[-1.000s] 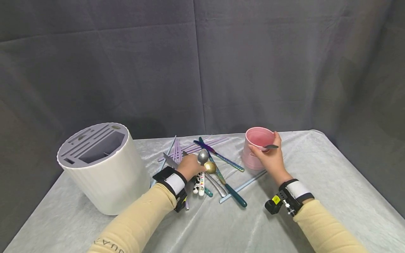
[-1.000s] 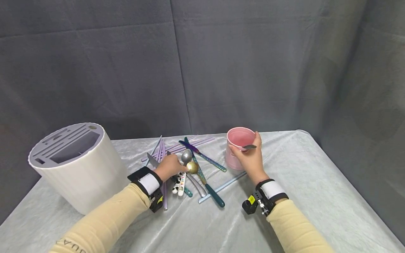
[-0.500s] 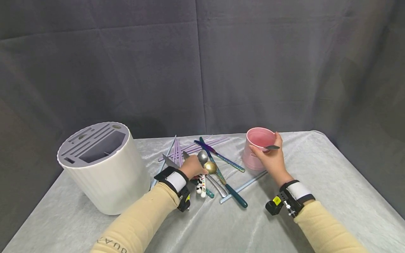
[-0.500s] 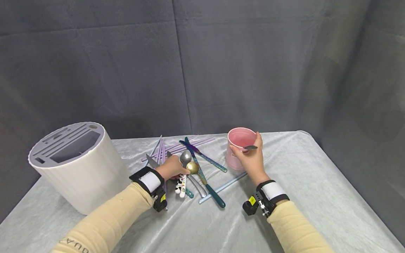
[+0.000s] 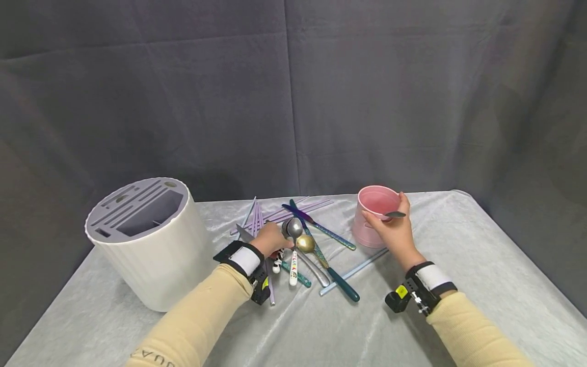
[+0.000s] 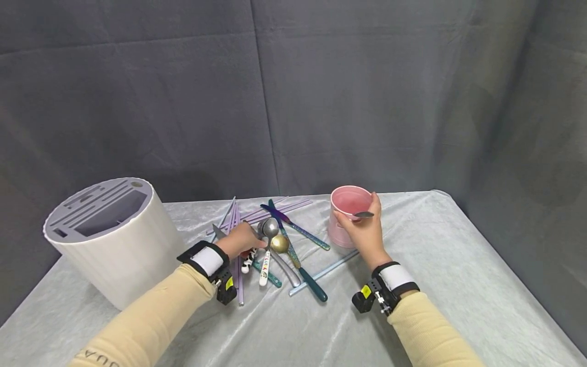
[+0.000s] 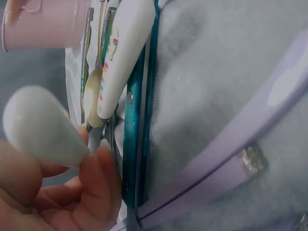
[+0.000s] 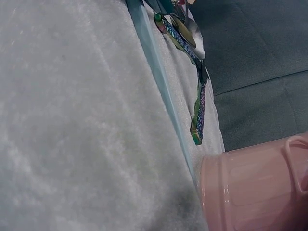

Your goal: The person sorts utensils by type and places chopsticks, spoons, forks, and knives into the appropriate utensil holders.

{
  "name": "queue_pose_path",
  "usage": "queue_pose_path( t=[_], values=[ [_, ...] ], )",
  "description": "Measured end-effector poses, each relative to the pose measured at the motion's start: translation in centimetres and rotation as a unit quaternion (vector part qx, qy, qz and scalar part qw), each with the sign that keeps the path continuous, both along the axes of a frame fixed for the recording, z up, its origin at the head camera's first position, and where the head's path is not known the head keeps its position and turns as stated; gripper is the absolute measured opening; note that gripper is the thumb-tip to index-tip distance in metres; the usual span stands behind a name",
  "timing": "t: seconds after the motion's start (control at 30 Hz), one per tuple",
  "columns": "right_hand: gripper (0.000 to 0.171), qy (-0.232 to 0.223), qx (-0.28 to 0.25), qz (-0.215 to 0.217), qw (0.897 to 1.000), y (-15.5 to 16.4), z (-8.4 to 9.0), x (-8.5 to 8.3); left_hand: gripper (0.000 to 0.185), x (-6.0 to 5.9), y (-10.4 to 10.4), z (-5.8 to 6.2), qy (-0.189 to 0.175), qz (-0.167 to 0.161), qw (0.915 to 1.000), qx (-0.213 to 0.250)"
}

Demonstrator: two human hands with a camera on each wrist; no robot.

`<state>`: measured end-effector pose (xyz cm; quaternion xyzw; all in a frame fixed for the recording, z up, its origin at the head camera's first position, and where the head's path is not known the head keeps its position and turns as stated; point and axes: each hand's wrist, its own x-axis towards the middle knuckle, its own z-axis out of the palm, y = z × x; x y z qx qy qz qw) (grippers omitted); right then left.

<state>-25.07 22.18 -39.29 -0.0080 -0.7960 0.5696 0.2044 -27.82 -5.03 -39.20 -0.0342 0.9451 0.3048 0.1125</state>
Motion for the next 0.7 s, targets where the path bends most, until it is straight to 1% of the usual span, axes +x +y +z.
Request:
queue_pose_path(
  t=[0.03,0.07,0.13,0.17,0.23,0.27,0.3,0.37,0.4,0.43,0.5,0.53,0.6,0.67,0.7],
  values=[
    [0.102,0.001,0.0,0.0,1.0,0.0,0.0,0.0,0.033,0.6,0.0,0.8,0.002,0.0,1.0,-0.001],
    [0.102,0.001,-0.001,0.001,1.0,0.0,0.0,0.0,0.032,1.0,0.0,1.3,0.005,0.003,1.0,-0.004],
    [0.101,0.001,-0.001,0.002,1.0,0.0,0.0,0.0,0.034,1.4,-0.2,1.8,0.015,0.01,0.9998,-0.004],
    [0.101,0.001,0.0,0.002,1.0,0.0,0.0,0.0,0.035,1.4,-0.3,1.8,0.017,0.015,0.9997,-0.003],
    [0.101,0.0,0.002,0.002,1.0,0.0,0.0,0.1,0.038,0.5,-0.6,1.1,0.019,0.027,0.9994,-0.009],
    [0.101,-0.001,0.003,0.003,1.0,0.0,0.0,0.1,0.037,0.1,-0.9,0.6,0.024,0.034,0.9991,-0.004],
    [0.101,0.0,0.003,0.003,1.0,0.0,0.0,0.1,0.034,-0.6,-1.3,-0.4,0.046,0.035,0.9982,0.017],
    [0.101,0.002,0.003,0.002,1.0,0.0,0.0,0.0,0.029,-1.2,-1.6,-1.0,0.059,0.049,0.9961,0.043],
    [0.101,0.003,0.003,0.0,1.0,0.0,0.0,0.0,0.027,-1.2,-1.7,-1.0,0.073,0.053,0.9937,0.066],
    [0.101,0.004,0.003,-0.001,1.0,0.0,0.0,0.0,0.024,-0.9,-1.7,-0.7,0.086,0.06,0.9901,0.094],
    [0.102,0.007,0.002,-0.003,1.0,0.0,0.0,-0.1,0.02,-0.2,-1.5,0.2,0.116,0.063,0.982,0.136],
    [0.102,0.008,0.002,-0.004,1.0,0.0,-0.1,0.0,0.018,0.7,-1.1,1.4,0.115,0.074,0.9795,0.148],
    [0.101,0.009,0.004,-0.005,1.0,0.0,-0.1,0.0,0.016,1.4,-0.6,2.2,0.145,0.077,0.9682,0.189],
    [0.101,0.009,0.005,-0.003,1.0,0.0,-0.1,0.0,0.015,1.9,0.0,2.8,0.16,0.088,0.9553,0.233],
    [0.101,0.009,0.006,-0.002,1.0,0.0,-0.1,0.0,0.014,2.0,0.3,2.9,0.165,0.094,0.9467,0.26]
  ],
)
